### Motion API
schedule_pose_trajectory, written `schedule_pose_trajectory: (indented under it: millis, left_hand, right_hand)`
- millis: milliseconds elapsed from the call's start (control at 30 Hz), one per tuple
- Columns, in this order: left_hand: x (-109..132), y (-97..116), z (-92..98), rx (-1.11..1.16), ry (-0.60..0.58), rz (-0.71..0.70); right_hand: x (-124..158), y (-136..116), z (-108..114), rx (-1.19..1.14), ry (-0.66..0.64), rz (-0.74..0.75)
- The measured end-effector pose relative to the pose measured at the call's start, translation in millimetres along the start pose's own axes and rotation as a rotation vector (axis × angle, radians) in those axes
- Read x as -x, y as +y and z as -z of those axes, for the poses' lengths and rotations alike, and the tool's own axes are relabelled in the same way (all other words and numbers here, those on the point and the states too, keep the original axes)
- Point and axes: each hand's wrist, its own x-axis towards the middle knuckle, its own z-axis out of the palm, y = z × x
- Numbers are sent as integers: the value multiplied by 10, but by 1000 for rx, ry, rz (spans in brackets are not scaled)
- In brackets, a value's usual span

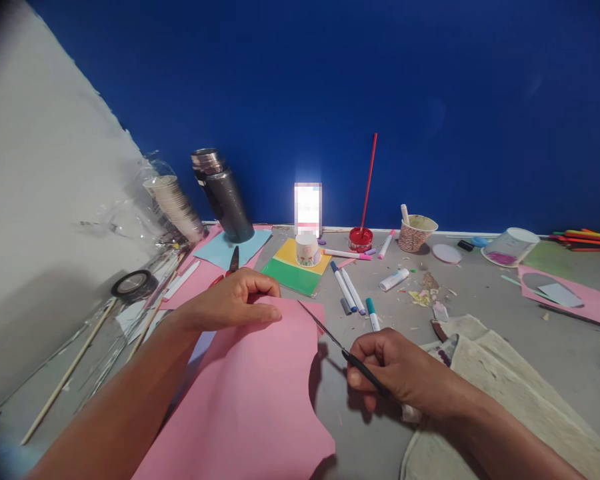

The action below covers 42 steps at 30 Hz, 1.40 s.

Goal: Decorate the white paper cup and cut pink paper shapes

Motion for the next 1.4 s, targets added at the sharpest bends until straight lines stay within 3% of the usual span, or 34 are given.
schedule_pose_trajectory:
  millis: [567,1100,1400]
  left_hand:
    - [1,29,-24,20,-48,3]
    - [-3,16,-52,-46,-81,18]
    - [-19,9,-70,-122,-81,-20]
  right_hand:
    - [84,-162,-7,17,22,-79]
    - [62,-39,107,42,-55,-29]
    - [71,-64,96,89,-31,-30]
